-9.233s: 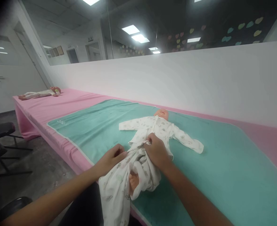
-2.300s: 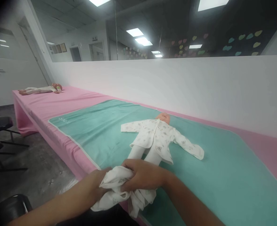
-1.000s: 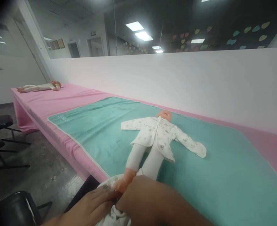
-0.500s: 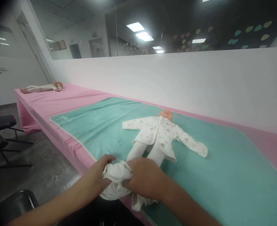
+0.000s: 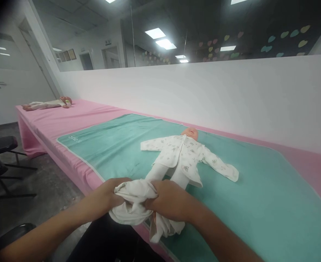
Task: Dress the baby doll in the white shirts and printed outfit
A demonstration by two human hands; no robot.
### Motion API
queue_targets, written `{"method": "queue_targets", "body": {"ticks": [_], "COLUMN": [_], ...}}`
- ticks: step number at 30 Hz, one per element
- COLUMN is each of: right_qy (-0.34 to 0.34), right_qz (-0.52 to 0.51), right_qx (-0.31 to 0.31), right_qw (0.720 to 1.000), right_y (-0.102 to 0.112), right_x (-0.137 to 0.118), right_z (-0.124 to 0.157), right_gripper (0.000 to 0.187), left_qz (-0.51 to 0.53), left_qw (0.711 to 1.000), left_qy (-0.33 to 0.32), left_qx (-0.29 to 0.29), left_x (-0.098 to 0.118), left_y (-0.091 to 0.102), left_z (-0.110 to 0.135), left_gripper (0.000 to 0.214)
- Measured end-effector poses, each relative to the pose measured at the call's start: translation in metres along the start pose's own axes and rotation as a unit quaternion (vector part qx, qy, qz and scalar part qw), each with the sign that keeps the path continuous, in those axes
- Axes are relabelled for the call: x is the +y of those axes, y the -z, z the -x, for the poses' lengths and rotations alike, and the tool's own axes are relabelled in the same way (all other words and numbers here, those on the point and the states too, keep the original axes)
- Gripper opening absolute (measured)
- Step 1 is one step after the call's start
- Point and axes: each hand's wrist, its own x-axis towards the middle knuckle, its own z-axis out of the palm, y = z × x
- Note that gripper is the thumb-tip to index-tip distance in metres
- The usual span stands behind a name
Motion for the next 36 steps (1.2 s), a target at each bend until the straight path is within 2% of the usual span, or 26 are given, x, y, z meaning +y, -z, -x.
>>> {"method": "queue_targets", "body": {"ticks": [5,11,15,18,21,24,27,30,32,34,36], "right_qy": [0.024,0.055,0.083,0.089,0.084,0.087,0.088,0.067,0.060,0.050,0.044], "right_qz": [-0.052,-0.128,-0.159,-0.196,-0.202,-0.150,-0.113,-0.186,-0.290,-0.372,-0.392], "right_qx": [-0.044,-0.052,-0.051,-0.041,-0.014,0.016,0.017,0.000,0.012,0.045,0.075], "right_qw": [0.997,0.989,0.983,0.976,0.976,0.985,0.989,0.980,0.955,0.926,0.916], "right_y": [0.010,0.016,0.016,0.012,0.009,0.012,0.020,0.028,0.031,0.031,0.029], "right_x": [0.005,0.012,0.019,0.027,0.031,0.029,0.025,0.028,0.034,0.040,0.043], "right_z": [-0.004,-0.008,-0.009,-0.011,-0.014,-0.013,-0.011,-0.007,-0.006,-0.004,-0.003], "right_gripper": [0.015,0.021,0.018,0.013,0.014,0.018,0.030,0.039,0.041,0.041,0.039], "left_qz": [0.063,0.133,0.023,-0.064,-0.100,-0.063,0.041,0.201,0.279,0.271,0.174], "left_qw": [0.998,0.991,0.998,0.993,0.983,0.988,0.995,0.968,0.947,0.950,0.969], "left_qy": [0.014,0.002,-0.055,-0.092,-0.129,-0.133,-0.087,-0.045,-0.040,-0.043,-0.054], "left_qx": [-0.003,0.002,-0.002,0.038,0.078,0.045,-0.041,-0.144,-0.157,-0.145,-0.167], "left_x": [0.005,-0.010,-0.023,-0.030,-0.028,-0.020,-0.021,-0.028,-0.027,-0.019,-0.003], "left_y": [0.004,-0.004,-0.011,-0.014,-0.013,-0.006,0.010,0.027,0.033,0.032,0.026], "left_z": [-0.005,-0.022,-0.023,-0.027,-0.036,-0.041,-0.046,-0.056,-0.065,-0.073,-0.076], "left_gripper": [0.012,0.016,0.036,0.055,0.046,0.036,0.045,0.058,0.051,0.041,0.032]}}
